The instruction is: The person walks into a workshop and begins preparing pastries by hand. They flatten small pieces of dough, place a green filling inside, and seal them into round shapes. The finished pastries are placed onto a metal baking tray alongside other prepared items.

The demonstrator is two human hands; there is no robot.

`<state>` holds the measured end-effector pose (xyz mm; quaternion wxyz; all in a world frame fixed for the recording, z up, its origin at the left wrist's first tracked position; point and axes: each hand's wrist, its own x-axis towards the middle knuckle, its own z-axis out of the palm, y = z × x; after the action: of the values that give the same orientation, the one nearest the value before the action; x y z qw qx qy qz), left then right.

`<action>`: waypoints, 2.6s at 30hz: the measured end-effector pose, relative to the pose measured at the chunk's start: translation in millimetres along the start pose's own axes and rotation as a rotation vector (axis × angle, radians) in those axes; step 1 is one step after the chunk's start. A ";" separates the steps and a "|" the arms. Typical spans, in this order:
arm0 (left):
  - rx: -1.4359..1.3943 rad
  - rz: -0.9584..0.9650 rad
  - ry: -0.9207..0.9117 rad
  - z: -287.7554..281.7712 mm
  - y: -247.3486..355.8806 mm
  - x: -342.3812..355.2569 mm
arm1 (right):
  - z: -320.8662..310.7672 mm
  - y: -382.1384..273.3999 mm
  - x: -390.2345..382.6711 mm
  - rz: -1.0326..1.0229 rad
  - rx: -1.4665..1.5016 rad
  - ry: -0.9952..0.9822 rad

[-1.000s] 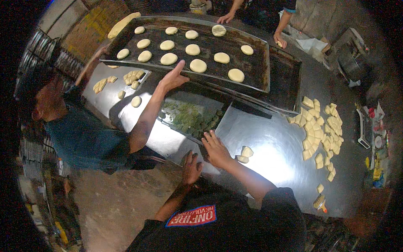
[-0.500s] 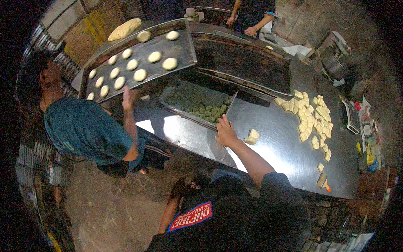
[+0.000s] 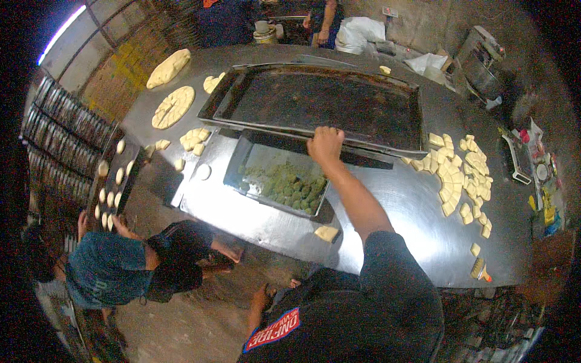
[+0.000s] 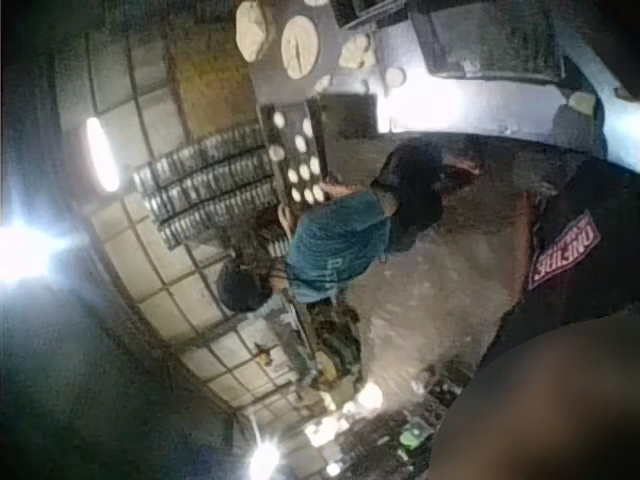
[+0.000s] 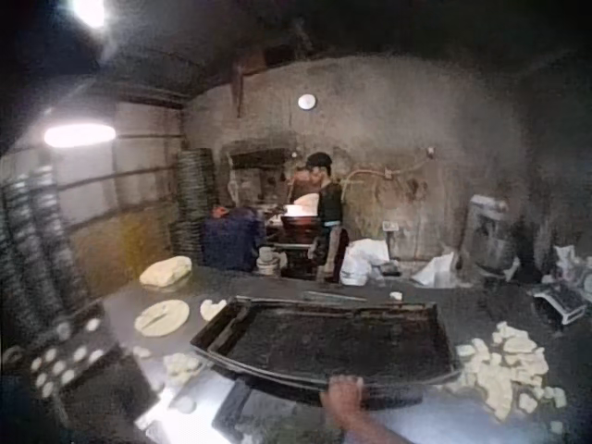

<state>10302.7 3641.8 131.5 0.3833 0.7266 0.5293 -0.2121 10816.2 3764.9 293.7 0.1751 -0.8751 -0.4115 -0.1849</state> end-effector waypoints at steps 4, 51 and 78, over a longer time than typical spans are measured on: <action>-0.147 0.140 0.168 -30.1 27.1 13.0 | -10.2 -12.2 -6.3 0.029 0.112 -0.095; -0.464 1.120 0.324 -305.0 269.3 175.3 | -58.7 -16.7 -163.7 0.543 0.389 0.072; -0.023 1.040 -0.116 -15.9 454.3 74.9 | -112.9 126.1 -223.7 0.961 1.085 0.419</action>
<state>10750.7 3633.4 238.9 0.4747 0.8762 0.0789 -0.0280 10762.3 3490.8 267.9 0.7173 -0.6960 0.0238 -0.0220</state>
